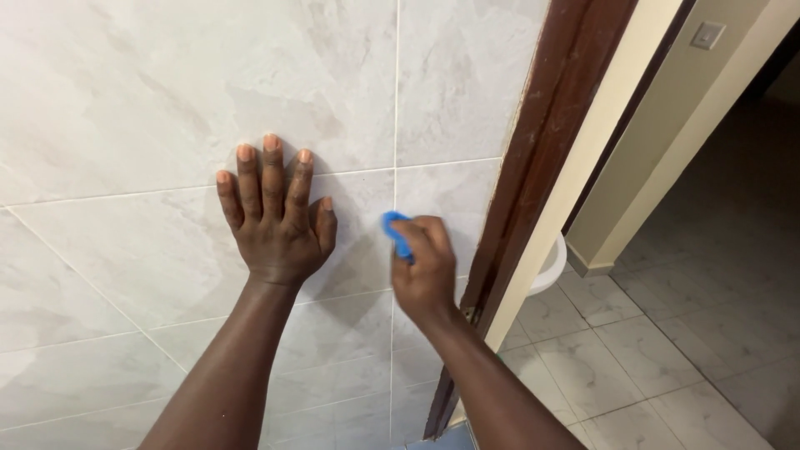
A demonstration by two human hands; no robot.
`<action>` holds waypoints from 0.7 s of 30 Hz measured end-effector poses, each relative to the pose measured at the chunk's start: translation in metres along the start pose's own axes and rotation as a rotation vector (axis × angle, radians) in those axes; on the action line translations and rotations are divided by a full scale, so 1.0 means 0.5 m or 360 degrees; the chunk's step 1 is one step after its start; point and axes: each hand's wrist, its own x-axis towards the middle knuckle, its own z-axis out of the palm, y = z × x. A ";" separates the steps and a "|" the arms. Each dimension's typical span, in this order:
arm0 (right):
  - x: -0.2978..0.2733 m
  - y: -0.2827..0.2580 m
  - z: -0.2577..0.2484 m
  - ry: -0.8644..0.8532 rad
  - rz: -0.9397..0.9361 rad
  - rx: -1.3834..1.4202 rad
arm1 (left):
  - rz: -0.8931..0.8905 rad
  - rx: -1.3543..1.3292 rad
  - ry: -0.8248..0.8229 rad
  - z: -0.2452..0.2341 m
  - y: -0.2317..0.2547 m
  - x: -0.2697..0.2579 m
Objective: The person enters a tiled bathroom and wipes the wall tiles with a blue cloth. They repeatedly rub the same wall area in circular and back-and-forth motions, occasionally pausing to adjust the cloth. The toilet, toilet paper holder, and a mop are visible in the background.
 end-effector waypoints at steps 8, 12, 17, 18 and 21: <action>0.070 0.070 -0.065 0.0372 -0.0006 -0.0247 | -0.0012 0.0006 -0.0054 -0.006 -0.001 -0.004; 0.061 0.059 -0.097 0.0407 0.0266 -0.0351 | -0.0035 0.0031 -0.0048 -0.001 0.004 -0.004; 0.012 0.002 -0.018 0.0146 -0.0074 -0.0102 | -0.0032 0.0054 -0.0082 0.000 0.003 -0.007; 0.016 -0.026 -0.008 0.0074 -0.0170 0.0000 | -0.0023 0.0045 -0.0058 -0.002 0.001 -0.006; 0.060 0.019 0.010 0.0160 -0.0188 -0.0123 | -0.0024 0.0037 -0.0064 0.001 -0.002 -0.011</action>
